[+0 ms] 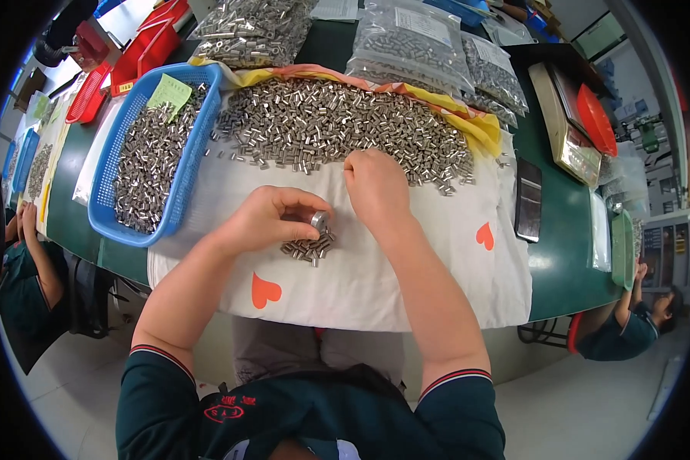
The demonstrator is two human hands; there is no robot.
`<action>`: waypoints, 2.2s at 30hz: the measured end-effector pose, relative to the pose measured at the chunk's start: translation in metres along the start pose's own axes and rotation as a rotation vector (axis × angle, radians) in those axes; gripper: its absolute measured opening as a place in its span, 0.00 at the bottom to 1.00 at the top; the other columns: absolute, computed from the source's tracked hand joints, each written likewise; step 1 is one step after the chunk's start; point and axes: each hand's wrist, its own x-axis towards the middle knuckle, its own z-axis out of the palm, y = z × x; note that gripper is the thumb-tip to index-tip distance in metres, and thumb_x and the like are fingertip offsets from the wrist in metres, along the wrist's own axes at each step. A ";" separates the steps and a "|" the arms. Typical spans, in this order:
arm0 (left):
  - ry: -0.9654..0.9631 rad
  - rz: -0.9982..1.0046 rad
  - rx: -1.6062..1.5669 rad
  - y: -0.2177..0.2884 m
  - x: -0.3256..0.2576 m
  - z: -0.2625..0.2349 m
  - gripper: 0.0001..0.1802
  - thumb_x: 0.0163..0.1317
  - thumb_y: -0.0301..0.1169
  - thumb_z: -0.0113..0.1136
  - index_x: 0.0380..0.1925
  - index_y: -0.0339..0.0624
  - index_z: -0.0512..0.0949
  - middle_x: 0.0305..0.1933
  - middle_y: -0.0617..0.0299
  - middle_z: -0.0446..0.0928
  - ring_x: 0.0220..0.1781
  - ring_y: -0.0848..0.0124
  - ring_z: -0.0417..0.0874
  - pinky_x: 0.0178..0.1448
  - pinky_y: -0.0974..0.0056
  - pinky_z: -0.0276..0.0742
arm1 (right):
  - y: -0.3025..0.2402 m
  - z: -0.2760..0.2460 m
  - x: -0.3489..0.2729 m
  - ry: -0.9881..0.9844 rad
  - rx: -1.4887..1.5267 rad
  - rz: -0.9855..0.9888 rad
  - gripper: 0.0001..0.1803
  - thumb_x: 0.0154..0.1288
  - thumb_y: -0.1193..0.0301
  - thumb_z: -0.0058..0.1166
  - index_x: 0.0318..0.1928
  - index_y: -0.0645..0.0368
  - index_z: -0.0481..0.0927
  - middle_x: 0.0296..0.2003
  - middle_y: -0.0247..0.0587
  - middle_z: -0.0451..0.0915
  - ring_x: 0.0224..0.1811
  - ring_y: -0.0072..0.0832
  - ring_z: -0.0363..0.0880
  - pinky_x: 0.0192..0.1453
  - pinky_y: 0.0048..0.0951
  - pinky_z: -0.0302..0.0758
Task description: Sorting and inspecting small metal components on a workbench in a factory.
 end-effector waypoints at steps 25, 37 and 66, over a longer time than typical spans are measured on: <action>0.282 0.035 -0.264 -0.009 0.007 -0.006 0.20 0.50 0.22 0.63 0.45 0.34 0.74 0.33 0.65 0.77 0.34 0.82 0.76 0.38 0.76 0.73 | -0.033 -0.020 -0.021 -0.017 0.499 -0.102 0.06 0.48 0.79 0.56 0.30 0.62 0.77 0.25 0.37 0.77 0.26 0.26 0.74 0.32 0.23 0.71; -0.013 0.084 0.178 0.000 -0.002 0.000 0.20 0.45 0.33 0.68 0.41 0.46 0.78 0.33 0.64 0.79 0.34 0.77 0.78 0.40 0.71 0.73 | -0.010 -0.017 0.000 -0.191 0.594 0.176 0.06 0.53 0.74 0.54 0.32 0.61 0.77 0.27 0.37 0.77 0.27 0.25 0.75 0.33 0.25 0.71; 0.135 0.057 -0.440 -0.006 0.005 -0.009 0.19 0.52 0.22 0.61 0.46 0.33 0.72 0.36 0.65 0.76 0.37 0.81 0.76 0.41 0.75 0.73 | -0.029 -0.025 -0.022 -0.121 0.709 0.025 0.06 0.51 0.80 0.54 0.33 0.61 0.78 0.27 0.31 0.76 0.29 0.17 0.72 0.34 0.18 0.68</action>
